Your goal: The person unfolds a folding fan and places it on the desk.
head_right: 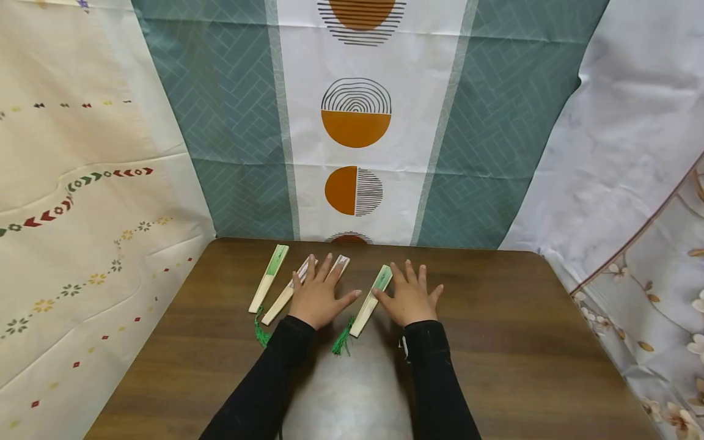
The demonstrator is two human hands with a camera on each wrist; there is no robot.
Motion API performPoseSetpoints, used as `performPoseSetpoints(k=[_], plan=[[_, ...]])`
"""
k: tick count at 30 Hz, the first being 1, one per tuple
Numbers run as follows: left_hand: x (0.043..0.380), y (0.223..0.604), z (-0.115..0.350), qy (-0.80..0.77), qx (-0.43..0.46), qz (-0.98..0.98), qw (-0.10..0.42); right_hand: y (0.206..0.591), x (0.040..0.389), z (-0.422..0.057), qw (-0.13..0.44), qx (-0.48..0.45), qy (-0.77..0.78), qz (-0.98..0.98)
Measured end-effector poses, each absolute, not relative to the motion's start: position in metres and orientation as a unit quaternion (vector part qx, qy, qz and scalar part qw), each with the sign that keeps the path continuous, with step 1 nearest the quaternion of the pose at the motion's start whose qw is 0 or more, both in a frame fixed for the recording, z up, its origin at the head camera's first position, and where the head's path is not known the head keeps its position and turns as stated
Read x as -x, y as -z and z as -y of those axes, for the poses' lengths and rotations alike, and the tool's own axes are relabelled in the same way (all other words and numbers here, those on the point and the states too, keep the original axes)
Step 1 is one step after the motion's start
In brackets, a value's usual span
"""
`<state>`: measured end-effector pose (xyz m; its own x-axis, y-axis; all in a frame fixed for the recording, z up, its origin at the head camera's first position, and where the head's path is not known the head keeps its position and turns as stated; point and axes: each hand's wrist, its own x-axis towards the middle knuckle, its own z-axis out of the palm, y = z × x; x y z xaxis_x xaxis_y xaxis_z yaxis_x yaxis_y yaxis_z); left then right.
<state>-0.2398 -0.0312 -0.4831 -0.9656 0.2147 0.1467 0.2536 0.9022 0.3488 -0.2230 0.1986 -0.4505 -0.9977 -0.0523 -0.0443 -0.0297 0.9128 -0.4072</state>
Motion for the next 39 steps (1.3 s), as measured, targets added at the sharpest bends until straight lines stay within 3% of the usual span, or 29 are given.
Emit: performPoseSetpoints(k=[9, 16, 19, 26, 29, 32, 39], plan=[[0.251, 0.509, -0.016, 0.149, 0.166, 0.974, -0.035, 0.450, 0.223, -0.205, 0.032, 0.012, 0.211, -0.977], [0.264, 0.538, -0.039, 0.113, 0.196, 0.973, -0.048, 0.453, 0.219, -0.208, 0.054, 0.006, 0.215, -0.975], [0.271, 0.551, -0.045, 0.101, 0.205, 0.973, -0.024, 0.453, 0.219, -0.210, 0.054, 0.006, 0.214, -0.975], [0.297, 0.582, -0.054, 0.062, 0.206, 0.970, 0.113, 0.443, 0.220, -0.210, 0.051, 0.009, 0.209, -0.977], [0.300, 0.584, -0.056, 0.074, 0.200, 0.968, 0.130, 0.443, 0.220, -0.209, 0.052, 0.010, 0.212, -0.976], [0.300, 0.583, -0.055, 0.099, 0.194, 0.970, 0.108, 0.444, 0.220, -0.209, 0.052, 0.011, 0.212, -0.976], [0.295, 0.569, -0.045, 0.179, 0.163, 0.970, -0.011, 0.445, 0.218, -0.207, 0.051, 0.015, 0.218, -0.975]])
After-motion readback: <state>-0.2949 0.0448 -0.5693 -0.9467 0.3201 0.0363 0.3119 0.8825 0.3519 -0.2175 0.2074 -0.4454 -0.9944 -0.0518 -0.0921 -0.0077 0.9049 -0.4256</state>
